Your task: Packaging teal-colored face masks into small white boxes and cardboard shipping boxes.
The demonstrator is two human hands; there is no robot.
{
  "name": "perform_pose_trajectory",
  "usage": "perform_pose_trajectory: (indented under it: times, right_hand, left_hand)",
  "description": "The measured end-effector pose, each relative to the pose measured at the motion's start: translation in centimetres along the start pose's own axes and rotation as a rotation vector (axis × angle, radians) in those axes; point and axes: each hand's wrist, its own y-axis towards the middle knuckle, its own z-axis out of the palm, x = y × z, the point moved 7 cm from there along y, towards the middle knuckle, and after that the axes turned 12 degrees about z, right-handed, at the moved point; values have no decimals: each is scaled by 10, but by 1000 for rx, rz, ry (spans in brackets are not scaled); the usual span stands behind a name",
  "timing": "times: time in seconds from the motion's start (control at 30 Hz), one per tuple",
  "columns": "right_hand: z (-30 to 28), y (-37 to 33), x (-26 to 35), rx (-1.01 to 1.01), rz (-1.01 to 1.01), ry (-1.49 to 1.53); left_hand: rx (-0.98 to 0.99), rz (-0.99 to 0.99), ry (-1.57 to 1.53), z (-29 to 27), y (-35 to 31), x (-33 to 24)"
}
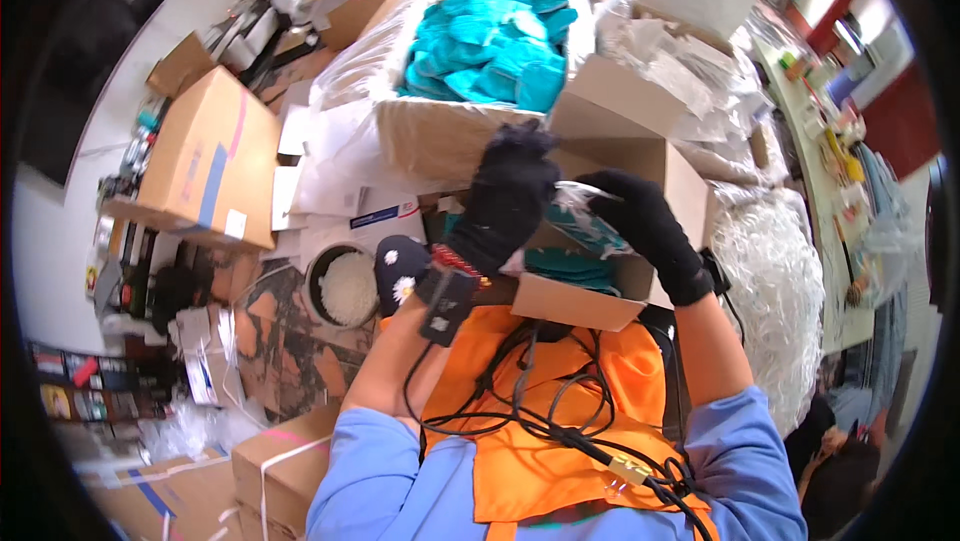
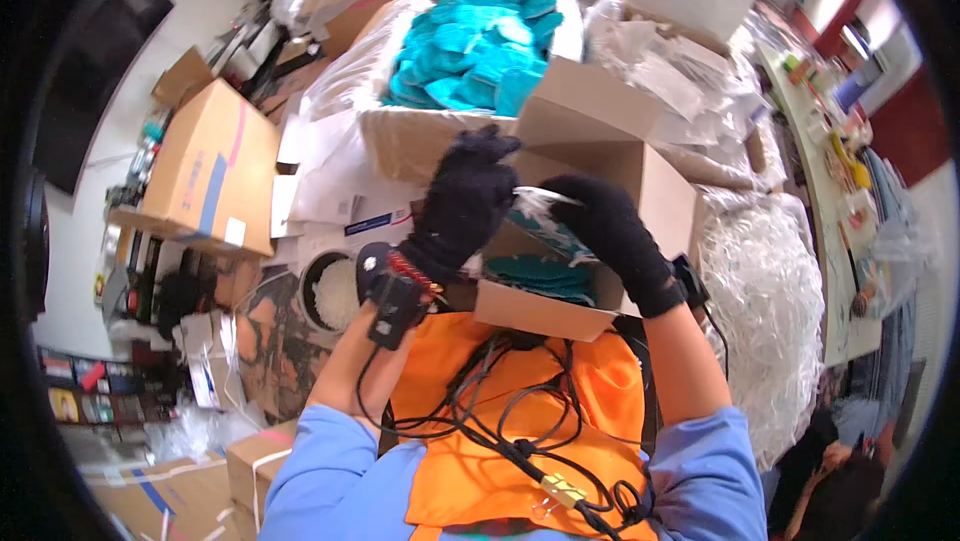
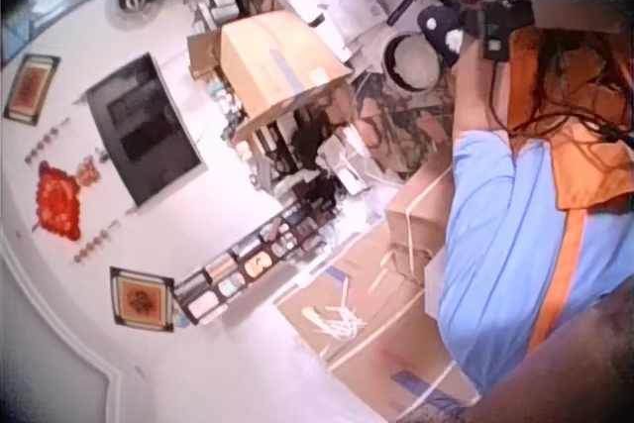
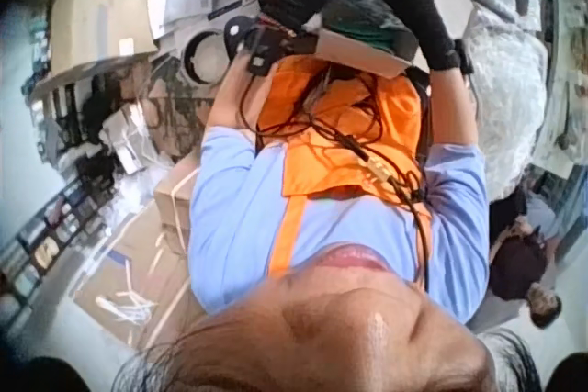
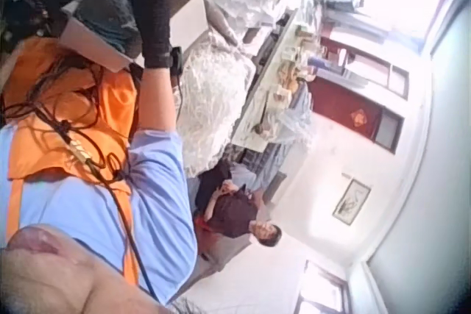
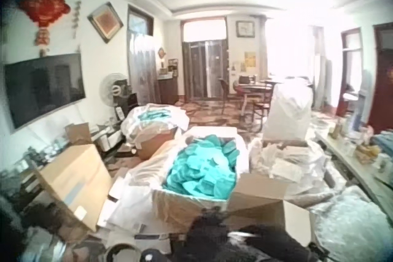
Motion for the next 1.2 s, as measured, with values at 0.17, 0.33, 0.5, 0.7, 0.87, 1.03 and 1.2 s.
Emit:
perform_pose_trajectory:
  times: [0.17, 0.33, 0.5, 0.7, 0.87, 1.03, 1.2]
  right_hand:
    - [-7, -33, -24, -279, -7, -183]
    - [8, -63, -32, -240, -45, -182]
    - [-5, -54, -24, -325, -16, -17]
    - [2, -5, -25, -315, -141, -111]
    - [19, -4, -54, -172, 158, 145]
    - [26, -13, -44, -68, 152, 158]
    - [32, -15, -29, -77, 10, 202]
  left_hand:
    - [-142, -36, 2, -1, -1, -40]
    - [-125, -104, -95, -10, -1, -70]
    - [-165, -325, -190, -7, -16, -43]
    - [-186, -432, -326, -15, -22, 0]
    - [-22, -510, -640, 1, -29, -5]
    - [70, -641, -714, 8, -31, -1]
    - [24, -407, -385, 14, -10, -10]
